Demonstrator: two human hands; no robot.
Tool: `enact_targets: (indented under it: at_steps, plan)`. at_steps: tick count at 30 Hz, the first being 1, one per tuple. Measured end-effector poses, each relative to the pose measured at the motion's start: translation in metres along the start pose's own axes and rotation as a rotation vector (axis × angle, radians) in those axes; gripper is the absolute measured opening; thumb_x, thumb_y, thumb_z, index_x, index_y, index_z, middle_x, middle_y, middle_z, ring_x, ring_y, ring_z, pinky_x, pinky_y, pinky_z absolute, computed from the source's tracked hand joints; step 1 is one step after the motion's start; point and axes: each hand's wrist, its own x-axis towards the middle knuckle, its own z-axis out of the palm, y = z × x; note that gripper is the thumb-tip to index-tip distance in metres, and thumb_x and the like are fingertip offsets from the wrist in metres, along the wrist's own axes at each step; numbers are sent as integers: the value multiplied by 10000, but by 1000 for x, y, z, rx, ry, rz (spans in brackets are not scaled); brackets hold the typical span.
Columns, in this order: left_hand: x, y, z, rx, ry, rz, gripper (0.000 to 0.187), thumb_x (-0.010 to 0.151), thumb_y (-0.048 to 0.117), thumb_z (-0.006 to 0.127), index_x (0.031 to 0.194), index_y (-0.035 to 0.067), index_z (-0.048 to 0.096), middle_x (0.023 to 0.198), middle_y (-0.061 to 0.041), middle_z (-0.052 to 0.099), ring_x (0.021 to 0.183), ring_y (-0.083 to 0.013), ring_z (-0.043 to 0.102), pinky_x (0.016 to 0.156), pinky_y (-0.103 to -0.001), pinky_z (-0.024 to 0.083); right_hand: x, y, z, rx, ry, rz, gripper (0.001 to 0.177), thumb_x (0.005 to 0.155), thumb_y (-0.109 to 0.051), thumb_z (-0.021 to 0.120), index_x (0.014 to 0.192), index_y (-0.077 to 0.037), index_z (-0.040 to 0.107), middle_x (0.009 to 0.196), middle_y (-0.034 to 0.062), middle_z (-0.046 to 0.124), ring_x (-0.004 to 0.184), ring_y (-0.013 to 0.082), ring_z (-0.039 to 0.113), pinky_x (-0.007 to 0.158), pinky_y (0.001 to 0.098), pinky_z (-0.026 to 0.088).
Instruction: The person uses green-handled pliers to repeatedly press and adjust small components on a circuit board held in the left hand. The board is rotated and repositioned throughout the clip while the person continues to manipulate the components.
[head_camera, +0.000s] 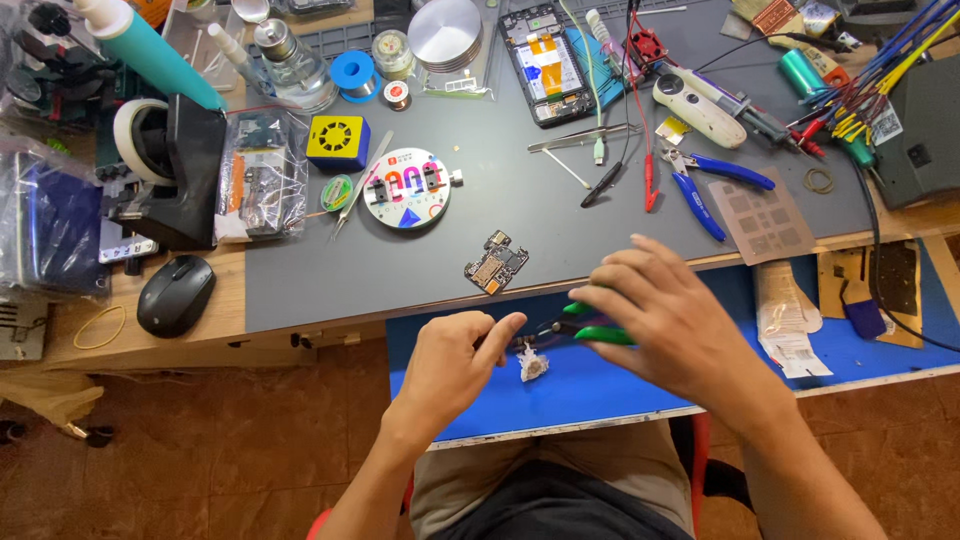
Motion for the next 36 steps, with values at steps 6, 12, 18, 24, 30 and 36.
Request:
enact_targets:
  at_steps: [6,12,18,24,30,36]
  plan:
    - [2,-16,22,-47,45,266,164,980,212,738,876,85,733,796,-11,769,671,-152,660,623,-334,490,-3,8,-28,-8,67,159,520,840,-397,848,1259,-134,686,1161,67,630,1125,280,608,1218,514,421]
    - [1,-10,22,-120,182,516,207,1056,11,554,1237,35,652,1147,-112,715,1010,-263,713,884,-381,580,-4,10,-30,23,84,145,539,840,-386,851,1269,-109,678,1163,82,637,1119,307,609,1188,522,445]
    - [17,-14,12,162,622,504,411,979,161,728,1344,12,612,1272,-122,630,1043,-305,607,941,-456,521,-5,12,-26,40,118,165,561,859,-427,827,1297,-112,674,1199,85,647,1158,326,602,1080,501,470]
    - [36,-33,24,357,626,334,615,859,497,832,1288,76,702,1188,-100,568,1059,-317,541,879,-466,489,-1,4,-19,87,150,224,535,892,-444,793,1301,-118,682,1189,91,699,1101,303,647,954,462,511]
    - [42,-40,23,243,604,352,455,815,439,893,1132,149,745,1103,-50,595,1020,-274,545,851,-430,459,0,0,-12,61,175,271,476,893,-438,795,1247,-131,716,1170,86,725,1078,300,667,939,449,510]
    - [32,-12,7,-360,527,204,414,863,213,865,1226,125,688,870,0,633,678,-95,545,633,-256,542,5,-1,-7,210,211,390,491,894,-384,793,1283,-102,694,1159,113,718,1079,307,662,981,431,493]
